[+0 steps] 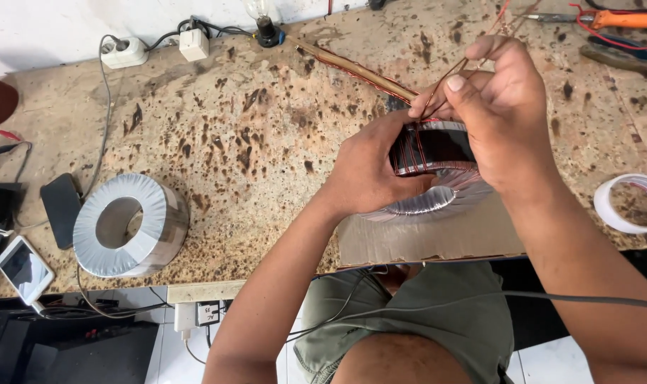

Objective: The person winds copper wire around a toroidal core using a wooden stick to guide the wire. The person repeatedly loops the wire around the core and adjusts the winding with both hands.

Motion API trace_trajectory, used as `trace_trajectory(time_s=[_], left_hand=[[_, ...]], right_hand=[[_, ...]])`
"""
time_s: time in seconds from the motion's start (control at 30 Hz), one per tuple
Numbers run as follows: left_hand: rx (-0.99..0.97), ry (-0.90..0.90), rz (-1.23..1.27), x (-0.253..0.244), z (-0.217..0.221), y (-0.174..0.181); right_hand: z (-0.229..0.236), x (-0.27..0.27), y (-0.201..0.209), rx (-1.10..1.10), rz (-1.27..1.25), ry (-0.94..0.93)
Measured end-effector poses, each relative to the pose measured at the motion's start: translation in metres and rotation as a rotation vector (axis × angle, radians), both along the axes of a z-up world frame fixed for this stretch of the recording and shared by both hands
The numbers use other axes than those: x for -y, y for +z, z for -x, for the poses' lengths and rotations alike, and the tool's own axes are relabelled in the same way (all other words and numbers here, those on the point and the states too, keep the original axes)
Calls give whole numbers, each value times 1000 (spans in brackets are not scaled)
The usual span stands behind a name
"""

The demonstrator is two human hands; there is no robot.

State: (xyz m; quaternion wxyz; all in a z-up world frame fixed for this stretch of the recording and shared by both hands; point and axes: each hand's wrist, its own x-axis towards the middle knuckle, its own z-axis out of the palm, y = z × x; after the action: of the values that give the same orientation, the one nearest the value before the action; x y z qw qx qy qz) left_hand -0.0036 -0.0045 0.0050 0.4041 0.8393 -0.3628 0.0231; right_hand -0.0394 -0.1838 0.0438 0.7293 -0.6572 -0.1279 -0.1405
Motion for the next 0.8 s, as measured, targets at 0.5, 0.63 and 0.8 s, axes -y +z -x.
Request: trace_trajectory(time_s=[0.5,0.63,0.8], left_hand=[[54,-34,92,-3,-1,-8],[65,-53,97,0,2,-7],[94,-55,81,0,0,-7]], right_hand=[[-8,51,-35,375,931,-709],[-7,16,-24,546,1309,-802],[-9,0,15,-185,292,-248]])
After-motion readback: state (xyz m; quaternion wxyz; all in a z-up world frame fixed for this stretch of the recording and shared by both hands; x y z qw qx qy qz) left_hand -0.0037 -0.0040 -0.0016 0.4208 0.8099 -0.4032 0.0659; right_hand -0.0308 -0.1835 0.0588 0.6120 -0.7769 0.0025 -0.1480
